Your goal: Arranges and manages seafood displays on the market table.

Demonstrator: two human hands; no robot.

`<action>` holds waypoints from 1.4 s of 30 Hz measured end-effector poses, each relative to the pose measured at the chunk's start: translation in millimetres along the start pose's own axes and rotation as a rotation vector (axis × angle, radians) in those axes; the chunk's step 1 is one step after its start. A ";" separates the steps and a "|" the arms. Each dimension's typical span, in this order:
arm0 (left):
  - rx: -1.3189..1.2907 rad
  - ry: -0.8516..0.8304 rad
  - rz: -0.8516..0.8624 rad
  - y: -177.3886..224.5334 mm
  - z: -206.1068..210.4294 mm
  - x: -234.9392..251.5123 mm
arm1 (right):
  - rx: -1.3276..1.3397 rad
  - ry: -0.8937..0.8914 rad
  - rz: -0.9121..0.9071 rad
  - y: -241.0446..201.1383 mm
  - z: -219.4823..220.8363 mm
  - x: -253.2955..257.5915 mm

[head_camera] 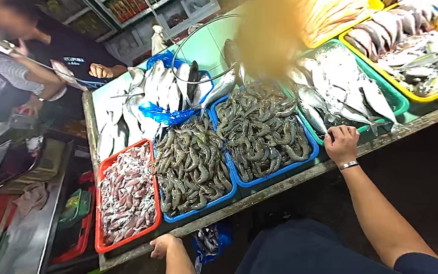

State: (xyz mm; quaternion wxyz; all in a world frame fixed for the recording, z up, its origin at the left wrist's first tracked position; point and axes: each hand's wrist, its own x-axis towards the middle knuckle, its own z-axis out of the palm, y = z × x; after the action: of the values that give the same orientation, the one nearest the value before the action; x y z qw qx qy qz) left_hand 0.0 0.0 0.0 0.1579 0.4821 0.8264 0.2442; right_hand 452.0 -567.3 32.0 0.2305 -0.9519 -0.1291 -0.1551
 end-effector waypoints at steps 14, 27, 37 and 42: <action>-0.323 0.093 -0.230 17.9 -4.6 -25.2 | 0.005 0.122 -0.030 -1.1 -1.2 -7.1; -0.356 0.113 -0.288 22.5 -7.5 -28.2 | -0.056 0.120 -0.152 -2.0 2.1 -12.5; -0.367 0.102 -0.287 21.8 -8.1 -29.2 | -0.122 0.069 -0.064 -6.3 0.1 -8.5; -0.369 0.105 -0.290 19.6 -5.5 -26.0 | -0.108 0.078 -0.060 -6.8 0.2 -8.9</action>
State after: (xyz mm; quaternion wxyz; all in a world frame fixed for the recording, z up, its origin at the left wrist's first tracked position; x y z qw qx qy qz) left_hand 24.0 -16.0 16.1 0.2333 0.3081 0.8355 0.3907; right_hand 441.7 -562.9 31.4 0.1788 -0.9519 -0.1399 -0.2059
